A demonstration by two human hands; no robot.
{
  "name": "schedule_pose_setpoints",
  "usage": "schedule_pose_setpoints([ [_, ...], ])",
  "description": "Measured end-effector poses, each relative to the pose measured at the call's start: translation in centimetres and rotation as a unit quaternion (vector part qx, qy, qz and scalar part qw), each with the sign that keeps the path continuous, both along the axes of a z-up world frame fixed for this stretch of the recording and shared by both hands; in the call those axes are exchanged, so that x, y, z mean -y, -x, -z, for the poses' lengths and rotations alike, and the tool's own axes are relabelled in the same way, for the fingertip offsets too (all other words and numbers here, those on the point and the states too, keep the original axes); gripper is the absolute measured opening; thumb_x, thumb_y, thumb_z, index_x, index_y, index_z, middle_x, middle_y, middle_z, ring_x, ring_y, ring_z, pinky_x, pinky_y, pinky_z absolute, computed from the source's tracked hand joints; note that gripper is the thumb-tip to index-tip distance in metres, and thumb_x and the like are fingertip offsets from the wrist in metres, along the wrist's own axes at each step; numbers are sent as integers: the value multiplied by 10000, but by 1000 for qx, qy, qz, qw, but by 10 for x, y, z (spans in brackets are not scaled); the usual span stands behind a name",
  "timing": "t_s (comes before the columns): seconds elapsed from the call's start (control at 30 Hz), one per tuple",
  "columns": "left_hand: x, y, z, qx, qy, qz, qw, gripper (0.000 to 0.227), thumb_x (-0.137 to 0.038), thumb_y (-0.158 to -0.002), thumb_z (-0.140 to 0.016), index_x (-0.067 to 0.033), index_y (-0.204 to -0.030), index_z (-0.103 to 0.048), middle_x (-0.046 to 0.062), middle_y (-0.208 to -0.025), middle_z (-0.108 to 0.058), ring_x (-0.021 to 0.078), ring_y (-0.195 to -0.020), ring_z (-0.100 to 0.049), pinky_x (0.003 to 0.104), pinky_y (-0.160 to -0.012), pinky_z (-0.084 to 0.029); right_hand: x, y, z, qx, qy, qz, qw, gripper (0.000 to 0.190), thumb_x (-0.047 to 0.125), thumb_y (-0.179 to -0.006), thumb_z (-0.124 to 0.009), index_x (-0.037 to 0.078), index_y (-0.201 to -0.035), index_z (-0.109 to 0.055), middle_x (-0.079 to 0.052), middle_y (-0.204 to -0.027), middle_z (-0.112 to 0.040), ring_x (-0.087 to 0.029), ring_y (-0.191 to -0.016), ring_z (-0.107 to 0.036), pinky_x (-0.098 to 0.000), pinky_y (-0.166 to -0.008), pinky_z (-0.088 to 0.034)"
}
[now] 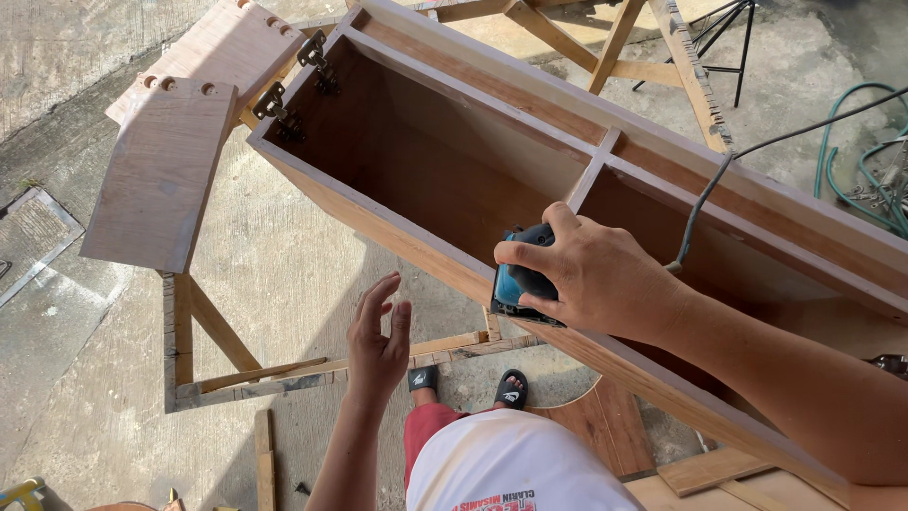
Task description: The person sands the interior and edges of a wooden cabinet using a power sander.
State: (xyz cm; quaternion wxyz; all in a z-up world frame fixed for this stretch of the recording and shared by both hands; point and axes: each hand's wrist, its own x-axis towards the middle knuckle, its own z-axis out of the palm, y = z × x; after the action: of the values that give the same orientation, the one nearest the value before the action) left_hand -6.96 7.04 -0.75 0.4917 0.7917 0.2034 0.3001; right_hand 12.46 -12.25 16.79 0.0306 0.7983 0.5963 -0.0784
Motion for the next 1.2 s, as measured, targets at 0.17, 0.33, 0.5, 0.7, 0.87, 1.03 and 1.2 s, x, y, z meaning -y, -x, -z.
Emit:
schedule_pose_setpoints([
  [0.17, -4, 3, 8, 0, 2, -2, 1000, 295, -151, -1041, -574, -75, -1322, -617, 188, -1299, -661, 440, -1206, -649, 543, -933, -559, 0, -5, 2, 7, -5, 10, 1000, 550, 466, -933, -709, 301, -1399, -466, -217, -1100, -512, -414, -854, -755, -505, -632, -658],
  [0.33, -6, 4, 8, -1, 0, -2, 1000, 285, -156, -1038, -582, -76, -1308, -625, 180, -1294, -667, 429, -1189, -662, 527, -927, -564, 3, 6, 6, 2, 3, 8, 1000, 548, 465, -918, -723, 332, -1382, -464, -190, -1128, -498, -423, -877, -743, -532, -638, -662],
  [0.5, -7, 5, 8, 0, -9, 3, 1000, 286, -118, -1022, -615, -73, -1304, -626, 181, -1288, -666, 425, -1176, -671, 524, -916, -568, 1, 2, 3, 23, -13, 37, 999, 594, 442, -909, -742, 318, -1416, -459, -192, -1118, -510, -406, -873, -746, -533, -643, -660],
  [0.7, -7, 5, -2, -7, -34, 25, 999, 310, -94, -998, -645, -76, -1307, -620, 179, -1291, -664, 423, -1181, -668, 506, -919, -569, -1, -43, 14, 81, -71, 140, 984, 631, 456, -875, -787, 328, -1432, -521, -210, -1115, -548, -458, -836, -749, -552, -629, -636],
  [0.87, 0, 1, -4, 0, -43, 34, 998, 321, -90, -980, -668, -82, -1299, -633, 168, -1275, -675, 411, -1177, -674, 492, -929, -568, 2, -40, 17, 95, -87, 157, 979, 627, 498, -864, -794, 337, -1416, -543, -213, -1094, -565, -439, -804, -756, -518, -603, -634],
  [1.03, 2, -14, -7, 25, -57, 38, 997, 308, -56, -961, -683, -75, -1267, -649, 169, -1259, -680, 410, -1168, -678, 493, -935, -562, 12, 1, -1, -3, -83, 126, 989, 559, 403, -854, -808, 316, -1358, -581, -240, -1087, -571, -458, -840, -750, -514, -675, -635],
  [1.2, 6, -34, -9, 92, -121, 66, 986, 316, -21, -936, -680, -74, -1247, -658, 136, -1238, -681, 382, -1180, -673, 485, -962, -550, 50, -3, -18, -158, -230, 217, 936, 598, 303, -781, -875, 267, -1337, -658, -219, -1038, -606, -507, -817, -714, -530, -700, -605],
])
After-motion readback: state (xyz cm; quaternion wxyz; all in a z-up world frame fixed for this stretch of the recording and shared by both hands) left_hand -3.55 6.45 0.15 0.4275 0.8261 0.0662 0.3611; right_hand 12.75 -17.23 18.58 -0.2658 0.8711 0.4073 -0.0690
